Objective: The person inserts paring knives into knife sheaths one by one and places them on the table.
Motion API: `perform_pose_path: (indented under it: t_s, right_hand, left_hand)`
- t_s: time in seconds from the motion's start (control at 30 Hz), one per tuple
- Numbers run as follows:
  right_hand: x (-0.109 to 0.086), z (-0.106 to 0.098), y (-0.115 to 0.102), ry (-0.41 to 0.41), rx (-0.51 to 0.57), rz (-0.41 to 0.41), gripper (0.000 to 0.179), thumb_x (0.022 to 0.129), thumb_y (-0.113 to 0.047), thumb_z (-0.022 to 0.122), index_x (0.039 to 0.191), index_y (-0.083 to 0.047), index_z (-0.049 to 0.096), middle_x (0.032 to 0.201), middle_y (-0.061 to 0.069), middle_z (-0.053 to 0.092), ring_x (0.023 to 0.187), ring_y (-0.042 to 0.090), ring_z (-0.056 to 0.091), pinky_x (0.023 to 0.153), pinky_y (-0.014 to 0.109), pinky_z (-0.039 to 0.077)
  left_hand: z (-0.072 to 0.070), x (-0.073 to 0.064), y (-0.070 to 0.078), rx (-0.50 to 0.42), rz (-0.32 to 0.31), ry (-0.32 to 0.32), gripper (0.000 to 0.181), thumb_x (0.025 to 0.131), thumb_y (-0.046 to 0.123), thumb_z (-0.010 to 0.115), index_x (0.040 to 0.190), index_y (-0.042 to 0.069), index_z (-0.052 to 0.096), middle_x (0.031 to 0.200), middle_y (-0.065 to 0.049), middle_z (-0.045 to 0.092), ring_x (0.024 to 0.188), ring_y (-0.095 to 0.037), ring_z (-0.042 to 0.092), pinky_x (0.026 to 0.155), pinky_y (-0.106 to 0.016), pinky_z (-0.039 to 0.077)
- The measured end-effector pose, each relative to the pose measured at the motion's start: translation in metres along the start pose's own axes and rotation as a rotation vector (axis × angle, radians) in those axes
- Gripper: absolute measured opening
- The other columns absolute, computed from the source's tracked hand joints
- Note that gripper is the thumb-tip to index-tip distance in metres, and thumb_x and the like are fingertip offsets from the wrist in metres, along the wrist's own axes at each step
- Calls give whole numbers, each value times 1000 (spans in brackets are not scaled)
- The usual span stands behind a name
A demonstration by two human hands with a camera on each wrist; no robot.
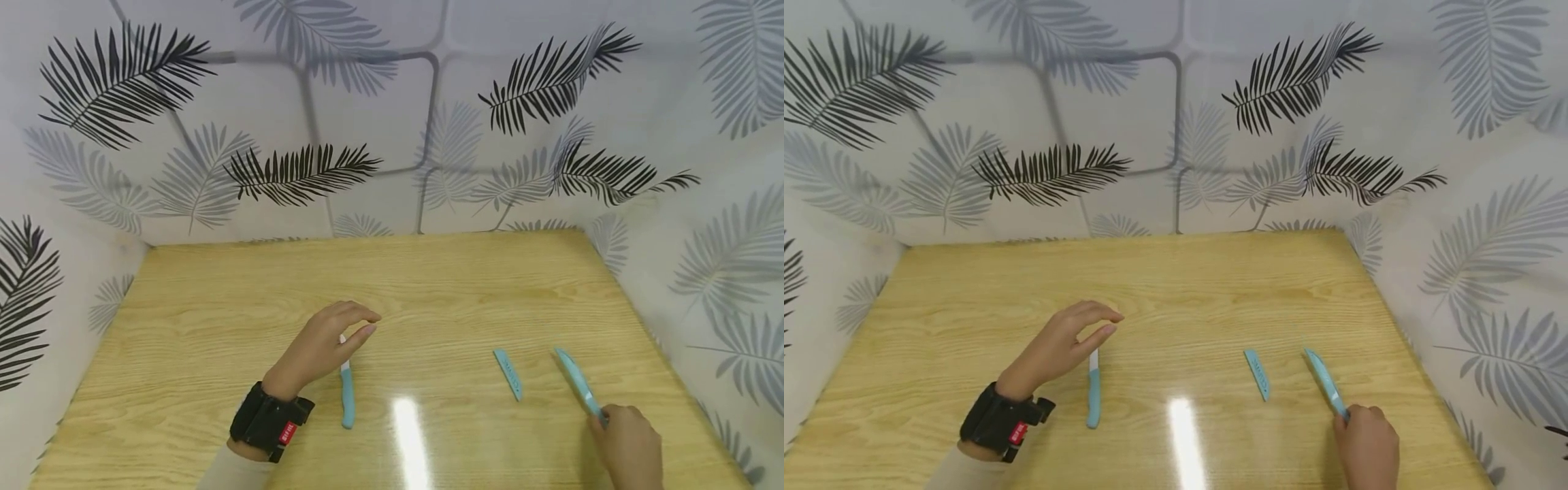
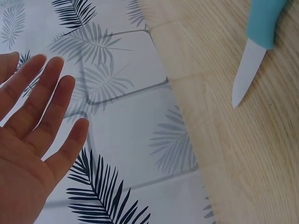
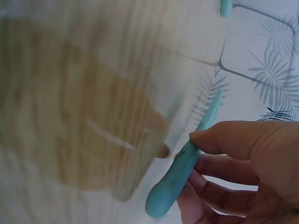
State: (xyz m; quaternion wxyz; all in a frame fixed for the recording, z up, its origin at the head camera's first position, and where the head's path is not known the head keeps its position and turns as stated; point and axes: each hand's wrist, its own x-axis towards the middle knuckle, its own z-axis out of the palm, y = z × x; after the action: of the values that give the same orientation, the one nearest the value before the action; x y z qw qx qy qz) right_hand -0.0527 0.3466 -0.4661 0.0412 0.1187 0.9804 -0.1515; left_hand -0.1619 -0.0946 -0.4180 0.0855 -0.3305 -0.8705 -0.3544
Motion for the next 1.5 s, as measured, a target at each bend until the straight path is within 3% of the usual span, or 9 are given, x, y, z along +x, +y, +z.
perform_pose_path:
  t_s: [0.23,0.67,0.9,1.0,1.13,1.27,1.37,1.5]
  right_hand:
    - [4,2,-2,5,14,-9,27,86,-4,62,95,22,60,74,22,62,61,24,57,56,42,53]
    - [5,3,-2,-63,57,62,31,86,-6,63,98,22,57,88,34,63,65,29,61,56,44,52]
    - [3,-4,-5,-107,67,67,46,89,-16,66,108,24,52,95,38,61,71,37,64,59,47,54]
    - [2,-9,-13,-72,55,32,50,89,-17,67,113,24,50,98,40,59,76,44,63,60,49,55]
    - [1,-22,-42,88,66,-103,45,87,-11,69,113,21,53,96,40,59,76,47,64,53,43,56]
    - [9,-27,-96,269,92,-310,35,82,-5,73,106,16,60,89,33,63,72,42,65,49,39,55]
    - [14,-17,-147,291,107,-456,29,81,-7,76,102,9,65,86,24,66,73,35,65,55,40,55]
    - [9,6,-219,243,48,-624,27,81,-12,78,102,2,68,88,16,66,77,29,63,63,36,55]
  left_hand:
    - [2,-2,-1,-9,-24,-7,16,97,24,59,107,17,69,109,5,66,107,-12,60,92,-32,50]
    - [-5,-4,-6,14,-55,3,16,96,24,60,106,15,70,107,3,67,104,-15,62,89,-34,51]
    - [-8,-6,-8,18,-63,27,14,95,20,62,105,14,70,107,2,68,104,-17,63,90,-36,51]
    - [-10,-7,-8,21,-67,37,14,95,19,62,105,14,70,108,1,68,104,-18,63,90,-37,52]
    - [-13,-8,-9,21,-68,37,17,97,23,60,107,13,69,110,0,67,106,-17,62,91,-37,51]
    - [-15,-11,-11,17,-85,50,20,98,25,58,108,13,69,111,0,67,107,-18,61,93,-38,50]
    - [-16,-15,-13,13,-102,59,20,98,25,57,109,13,69,111,1,67,107,-18,61,92,-38,50]
    - [-18,-19,-13,5,-105,90,19,98,24,58,108,13,69,109,1,68,104,-17,62,90,-37,51]
